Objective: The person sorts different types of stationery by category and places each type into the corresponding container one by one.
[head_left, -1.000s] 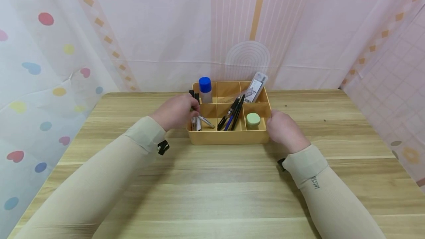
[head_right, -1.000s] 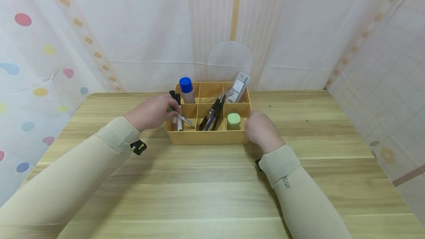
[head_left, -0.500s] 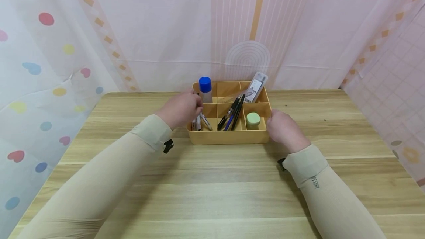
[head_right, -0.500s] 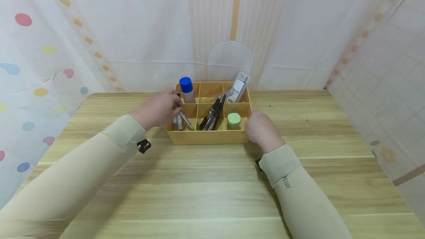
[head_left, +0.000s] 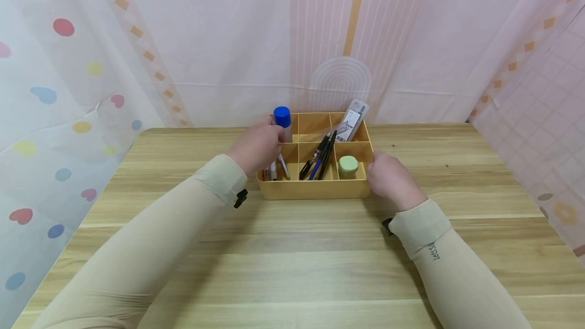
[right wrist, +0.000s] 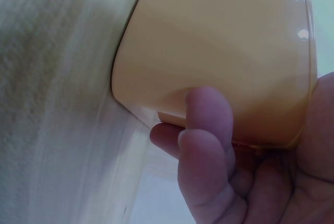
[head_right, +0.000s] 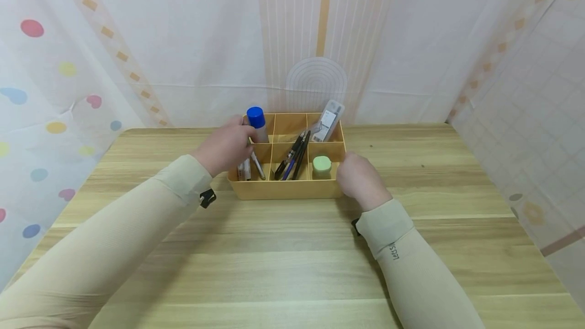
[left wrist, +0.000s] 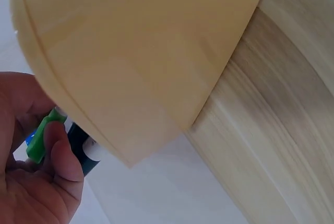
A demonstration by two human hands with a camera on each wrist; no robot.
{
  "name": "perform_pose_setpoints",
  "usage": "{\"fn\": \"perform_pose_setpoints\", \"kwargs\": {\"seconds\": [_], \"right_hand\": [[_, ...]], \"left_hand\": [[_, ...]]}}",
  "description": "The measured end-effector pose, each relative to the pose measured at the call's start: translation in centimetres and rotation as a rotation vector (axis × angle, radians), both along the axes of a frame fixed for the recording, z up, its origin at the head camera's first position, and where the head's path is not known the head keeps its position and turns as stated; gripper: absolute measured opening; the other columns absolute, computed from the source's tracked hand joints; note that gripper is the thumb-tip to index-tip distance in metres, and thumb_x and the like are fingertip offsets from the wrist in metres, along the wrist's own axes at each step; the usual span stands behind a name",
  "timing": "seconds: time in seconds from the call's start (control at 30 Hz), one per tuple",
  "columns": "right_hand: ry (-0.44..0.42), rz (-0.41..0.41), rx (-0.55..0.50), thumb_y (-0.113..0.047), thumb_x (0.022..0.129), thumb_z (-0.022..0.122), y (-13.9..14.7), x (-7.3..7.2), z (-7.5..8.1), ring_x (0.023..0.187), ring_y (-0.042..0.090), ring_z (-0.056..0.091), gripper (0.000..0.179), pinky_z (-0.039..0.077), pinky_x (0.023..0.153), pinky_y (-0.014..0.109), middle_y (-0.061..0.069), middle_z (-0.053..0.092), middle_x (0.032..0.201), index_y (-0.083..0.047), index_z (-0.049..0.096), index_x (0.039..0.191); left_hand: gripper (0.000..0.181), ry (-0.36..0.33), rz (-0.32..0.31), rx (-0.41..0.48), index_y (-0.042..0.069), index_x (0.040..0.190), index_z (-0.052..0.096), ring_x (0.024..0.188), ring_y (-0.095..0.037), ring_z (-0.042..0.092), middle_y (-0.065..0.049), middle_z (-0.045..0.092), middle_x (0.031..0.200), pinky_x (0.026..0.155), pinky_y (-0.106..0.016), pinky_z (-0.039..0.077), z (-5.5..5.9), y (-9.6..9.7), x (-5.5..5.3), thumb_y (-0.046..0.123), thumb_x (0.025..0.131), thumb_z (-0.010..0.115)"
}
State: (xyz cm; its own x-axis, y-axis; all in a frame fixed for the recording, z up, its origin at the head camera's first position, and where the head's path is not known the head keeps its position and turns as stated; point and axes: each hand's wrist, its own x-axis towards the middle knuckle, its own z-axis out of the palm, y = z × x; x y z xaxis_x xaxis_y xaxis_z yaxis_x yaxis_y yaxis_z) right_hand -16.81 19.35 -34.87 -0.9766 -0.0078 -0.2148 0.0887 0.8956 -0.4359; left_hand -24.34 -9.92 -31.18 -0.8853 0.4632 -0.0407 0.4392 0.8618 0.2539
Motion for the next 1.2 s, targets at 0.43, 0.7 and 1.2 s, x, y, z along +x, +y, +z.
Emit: {"fn": "perform_pose_setpoints", "kwargs": {"seconds": [0.43,0.7,1.2], "right_hand": [[-0.001,-0.001,0.005,-0.014,0.107,0.029,-0.06,-0.13,-0.09,0.095,0.036,0.064,0.047,0.054,0.086,0.051,0.031,0.066,0.117,0.015,0.052,0.136],[-0.004,-0.002,0.0,-0.013,0.106,0.028,-0.03,-0.1,-0.07,0.089,0.034,0.064,0.048,0.055,0.08,0.047,0.03,0.067,0.111,0.016,0.051,0.136],[0.012,0.003,0.003,-0.013,0.106,0.028,0.01,-0.08,-0.15,0.091,0.035,0.064,0.047,0.055,0.083,0.049,0.029,0.067,0.11,0.016,0.054,0.133]], "left_hand": [[0.025,0.054,-0.009,0.021,0.007,0.125,0.071,0.111,-0.028,0.065,-0.017,0.055,0.132,0.099,-0.042,0.058,-0.71,-0.17,-0.18,0.01,0.106,0.055],[0.026,0.045,0.026,0.086,0.006,0.128,0.067,0.117,-0.032,0.066,-0.02,0.051,0.145,0.101,-0.045,0.058,-0.85,-0.28,-0.2,0.009,0.103,0.062],[0.029,0.055,0.093,0.21,0.007,0.132,0.065,0.113,-0.033,0.067,-0.019,0.047,0.151,0.09,-0.042,0.06,-0.8,-0.73,0.11,0.012,0.104,0.06]]}}
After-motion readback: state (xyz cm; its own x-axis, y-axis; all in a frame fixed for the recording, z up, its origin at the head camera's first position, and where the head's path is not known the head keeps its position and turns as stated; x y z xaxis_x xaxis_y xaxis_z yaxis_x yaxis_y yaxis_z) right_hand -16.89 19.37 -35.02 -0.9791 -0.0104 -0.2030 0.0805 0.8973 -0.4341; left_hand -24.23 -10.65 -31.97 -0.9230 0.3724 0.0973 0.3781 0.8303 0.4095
